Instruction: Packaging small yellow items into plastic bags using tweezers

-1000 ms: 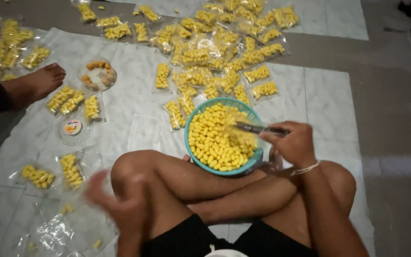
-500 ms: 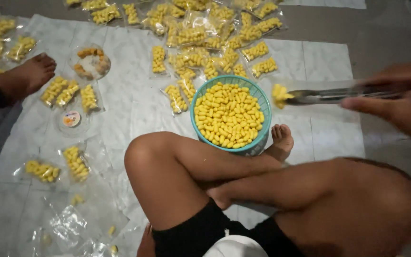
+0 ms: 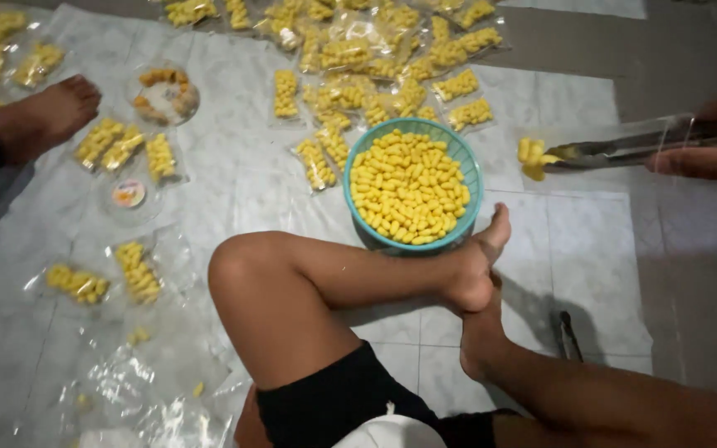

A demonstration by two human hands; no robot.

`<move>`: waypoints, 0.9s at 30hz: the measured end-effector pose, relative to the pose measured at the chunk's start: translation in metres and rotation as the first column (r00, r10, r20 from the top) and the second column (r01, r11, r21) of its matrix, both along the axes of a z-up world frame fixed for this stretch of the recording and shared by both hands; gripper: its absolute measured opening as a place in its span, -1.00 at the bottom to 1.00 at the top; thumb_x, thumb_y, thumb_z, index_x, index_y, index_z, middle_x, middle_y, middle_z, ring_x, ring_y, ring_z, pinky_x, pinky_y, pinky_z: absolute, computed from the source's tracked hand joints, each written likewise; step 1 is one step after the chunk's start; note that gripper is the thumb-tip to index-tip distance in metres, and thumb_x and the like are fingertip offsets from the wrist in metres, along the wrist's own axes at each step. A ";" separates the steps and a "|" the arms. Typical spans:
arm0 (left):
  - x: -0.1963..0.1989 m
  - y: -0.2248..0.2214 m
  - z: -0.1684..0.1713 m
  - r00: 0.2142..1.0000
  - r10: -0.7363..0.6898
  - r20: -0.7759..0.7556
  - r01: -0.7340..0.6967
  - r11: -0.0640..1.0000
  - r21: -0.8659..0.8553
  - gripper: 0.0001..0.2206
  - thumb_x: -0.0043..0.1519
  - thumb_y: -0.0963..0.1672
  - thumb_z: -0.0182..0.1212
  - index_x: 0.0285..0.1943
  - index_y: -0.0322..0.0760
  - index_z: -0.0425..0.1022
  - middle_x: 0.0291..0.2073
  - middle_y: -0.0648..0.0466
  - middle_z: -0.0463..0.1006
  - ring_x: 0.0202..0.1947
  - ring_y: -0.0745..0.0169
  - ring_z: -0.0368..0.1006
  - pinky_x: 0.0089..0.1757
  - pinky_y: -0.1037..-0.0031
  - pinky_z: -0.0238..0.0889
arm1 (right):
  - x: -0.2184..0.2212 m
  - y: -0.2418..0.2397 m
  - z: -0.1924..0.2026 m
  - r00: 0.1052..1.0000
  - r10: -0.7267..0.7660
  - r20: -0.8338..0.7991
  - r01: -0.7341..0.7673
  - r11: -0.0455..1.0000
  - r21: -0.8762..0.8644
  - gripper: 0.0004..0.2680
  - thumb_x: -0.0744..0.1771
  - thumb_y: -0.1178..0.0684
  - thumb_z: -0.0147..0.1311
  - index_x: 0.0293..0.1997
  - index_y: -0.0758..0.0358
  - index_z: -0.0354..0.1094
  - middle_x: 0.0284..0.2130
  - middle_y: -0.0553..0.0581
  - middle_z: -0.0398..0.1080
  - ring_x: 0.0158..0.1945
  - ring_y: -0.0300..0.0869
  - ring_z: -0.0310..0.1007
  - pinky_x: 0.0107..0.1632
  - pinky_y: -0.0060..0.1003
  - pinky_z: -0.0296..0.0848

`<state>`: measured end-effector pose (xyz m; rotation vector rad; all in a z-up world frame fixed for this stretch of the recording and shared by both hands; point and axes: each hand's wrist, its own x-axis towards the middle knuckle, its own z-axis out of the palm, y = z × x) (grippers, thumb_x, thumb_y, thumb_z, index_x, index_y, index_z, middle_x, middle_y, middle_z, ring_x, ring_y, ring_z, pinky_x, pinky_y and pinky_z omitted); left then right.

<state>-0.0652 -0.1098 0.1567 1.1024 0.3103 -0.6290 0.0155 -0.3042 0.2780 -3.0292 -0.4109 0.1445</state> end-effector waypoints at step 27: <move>0.036 0.129 -0.153 0.236 -0.287 0.928 -0.811 0.468 0.351 0.06 -0.12 0.04 0.66 0.50 -0.49 0.10 0.30 -0.39 0.26 0.34 -0.52 0.17 0.34 -0.15 -0.02 | 0.070 0.127 -0.091 0.879 0.476 -0.031 -0.456 0.858 0.235 -0.78 0.16 -0.24 0.34 -0.37 0.00 0.63 -0.45 0.12 0.59 -0.25 0.15 0.60 -0.17 0.10 0.55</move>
